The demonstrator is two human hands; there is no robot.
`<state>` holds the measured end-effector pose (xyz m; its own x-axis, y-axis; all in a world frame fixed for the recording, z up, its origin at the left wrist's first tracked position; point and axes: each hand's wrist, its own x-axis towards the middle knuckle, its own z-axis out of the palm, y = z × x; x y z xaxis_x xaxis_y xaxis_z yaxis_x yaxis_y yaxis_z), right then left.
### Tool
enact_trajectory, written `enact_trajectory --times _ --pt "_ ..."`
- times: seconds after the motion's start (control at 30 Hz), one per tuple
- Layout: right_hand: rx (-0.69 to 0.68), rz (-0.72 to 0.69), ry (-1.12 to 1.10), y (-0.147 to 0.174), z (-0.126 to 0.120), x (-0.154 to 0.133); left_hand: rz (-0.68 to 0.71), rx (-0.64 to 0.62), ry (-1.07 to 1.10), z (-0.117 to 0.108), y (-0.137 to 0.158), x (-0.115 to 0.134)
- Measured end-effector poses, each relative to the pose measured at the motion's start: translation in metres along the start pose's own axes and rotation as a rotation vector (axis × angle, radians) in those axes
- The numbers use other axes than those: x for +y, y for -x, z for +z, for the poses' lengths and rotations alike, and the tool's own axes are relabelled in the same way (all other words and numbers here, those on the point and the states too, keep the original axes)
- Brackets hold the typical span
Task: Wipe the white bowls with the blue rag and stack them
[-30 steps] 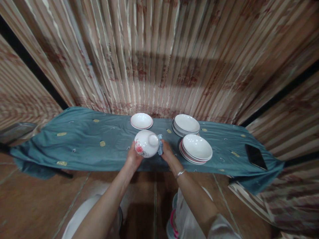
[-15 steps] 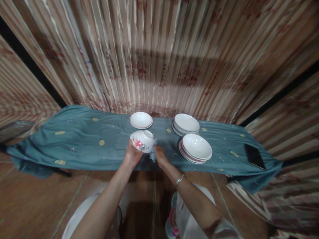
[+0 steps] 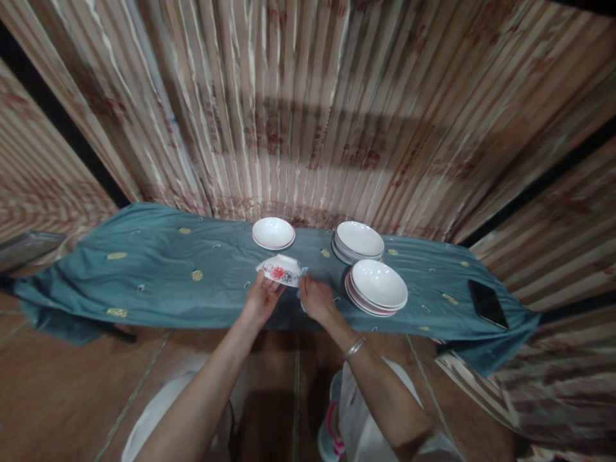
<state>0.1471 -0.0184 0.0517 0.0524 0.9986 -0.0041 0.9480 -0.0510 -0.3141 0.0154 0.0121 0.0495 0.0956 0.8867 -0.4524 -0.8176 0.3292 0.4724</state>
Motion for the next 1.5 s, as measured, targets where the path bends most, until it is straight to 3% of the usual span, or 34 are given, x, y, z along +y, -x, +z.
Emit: enact_trajectory --times 0.17,0.43,0.8,0.93,1.07,1.2,1.5 --pt "0.058 -0.096 0.198 0.012 -0.009 -0.012 0.000 -0.006 -0.034 0.004 0.003 -0.005" --pt "0.124 -0.225 0.264 0.022 -0.009 -0.028 0.035 0.014 -0.098 0.007 0.005 -0.011" --pt "0.189 -0.338 0.156 0.024 -0.013 -0.029 0.114 -0.072 -0.211 -0.007 -0.002 -0.021" --pt "0.274 -0.388 0.046 0.016 -0.015 -0.019 0.120 -0.108 -0.227 -0.010 -0.004 -0.019" --pt "0.387 -0.422 -0.006 0.004 -0.004 -0.005 0.142 -0.139 -0.278 -0.011 -0.005 -0.018" --pt "0.383 -0.492 -0.022 -0.004 0.010 0.001 0.198 -0.147 -0.311 -0.011 -0.006 -0.018" --pt "0.392 -0.282 -0.218 -0.025 0.003 0.013 0.199 -0.206 -0.448 -0.018 -0.010 -0.020"
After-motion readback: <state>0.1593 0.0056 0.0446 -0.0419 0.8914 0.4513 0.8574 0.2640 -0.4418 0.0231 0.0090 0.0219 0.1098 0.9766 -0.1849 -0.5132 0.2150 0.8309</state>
